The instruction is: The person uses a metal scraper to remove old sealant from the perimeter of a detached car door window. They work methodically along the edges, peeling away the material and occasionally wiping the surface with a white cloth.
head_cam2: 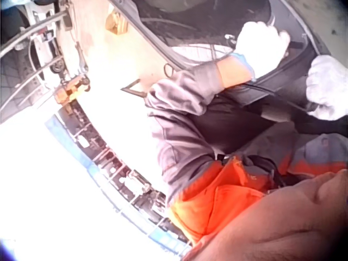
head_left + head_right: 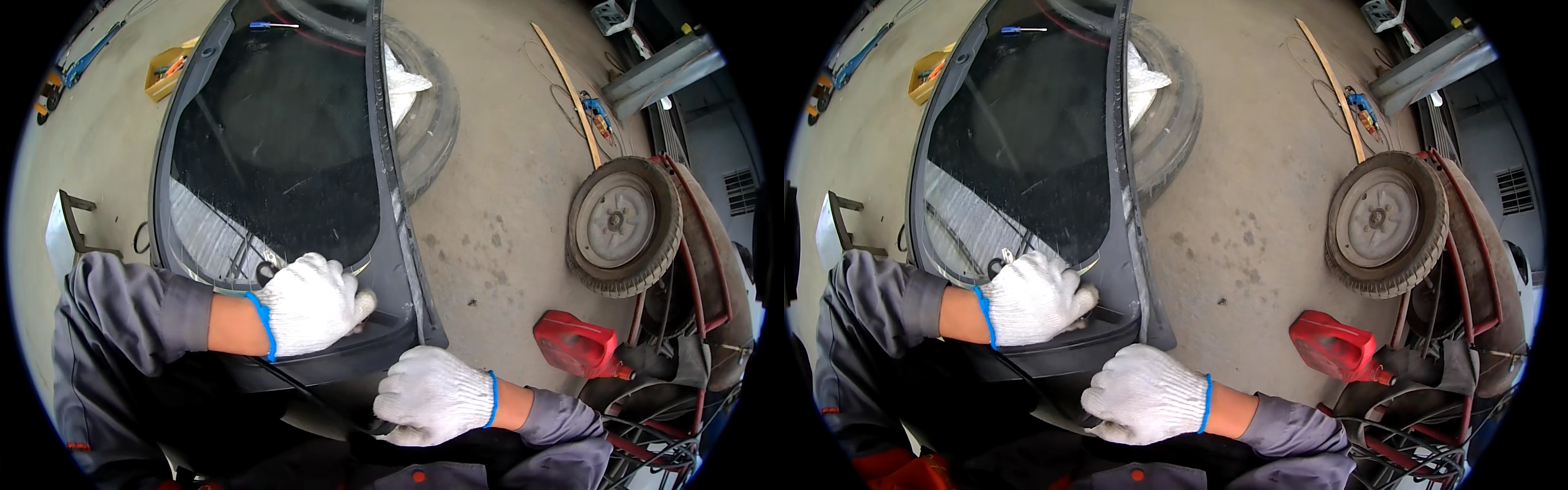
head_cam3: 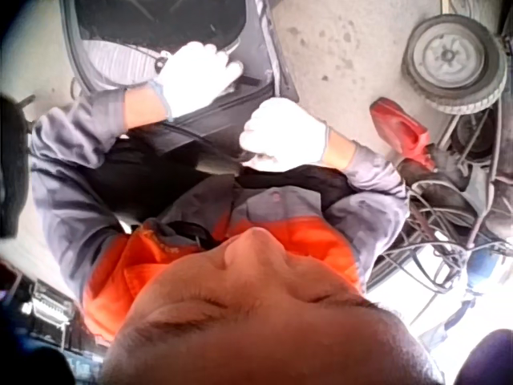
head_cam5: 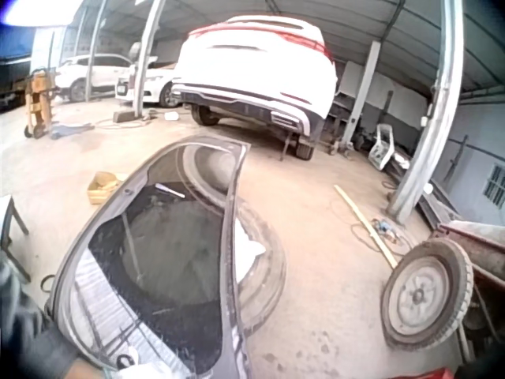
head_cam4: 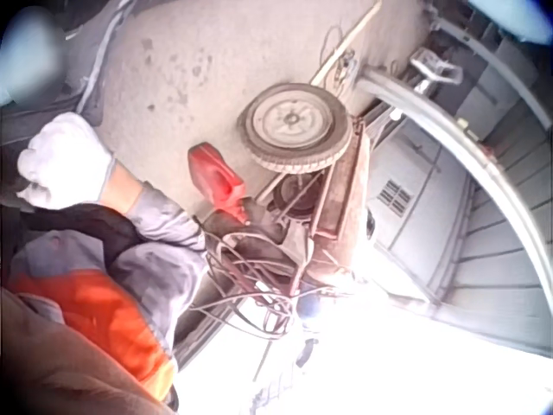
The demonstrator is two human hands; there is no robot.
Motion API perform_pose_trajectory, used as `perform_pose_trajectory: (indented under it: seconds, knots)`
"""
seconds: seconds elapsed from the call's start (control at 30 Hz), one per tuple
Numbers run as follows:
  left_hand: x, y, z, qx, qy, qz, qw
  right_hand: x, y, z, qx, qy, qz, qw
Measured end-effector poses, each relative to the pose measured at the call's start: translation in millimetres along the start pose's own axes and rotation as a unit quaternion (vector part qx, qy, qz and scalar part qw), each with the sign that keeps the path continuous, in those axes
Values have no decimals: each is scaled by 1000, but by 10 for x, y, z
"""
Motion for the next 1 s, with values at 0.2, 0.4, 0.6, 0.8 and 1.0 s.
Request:
perform_pose_trajectory:
  seconds: [0.2, 0.4, 0.6, 0.8, 1.0]
  knots:
    - [-30, 141, 10, 12, -76, -26, 997, 3, 13, -25, 9, 33, -57, 998]
    - [-49, 217, 62, -3, -115, -28, 993, 98, 35, -51, 13, 43, -65, 997]
    - [30, 212, 65, 39, -86, -48, 994, 68, 35, -40, 7, 46, -61, 997]
    - [-6, 220, 33, 44, -115, -14, 992, 43, 35, -74, -1, 63, -77, 995]
    - [73, 232, 56, 53, -117, -9, 992, 65, 42, -75, -3, 65, -55, 996]
Point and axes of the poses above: each hand's wrist, its own y-axis towards the middle knuckle, its own x-axis out of the back of the hand, z = x × y, the point moved 3 cm from there along y, towards the middle knuckle, and after that the axes turned 15 degrees about -x, right-handed, at the moved point
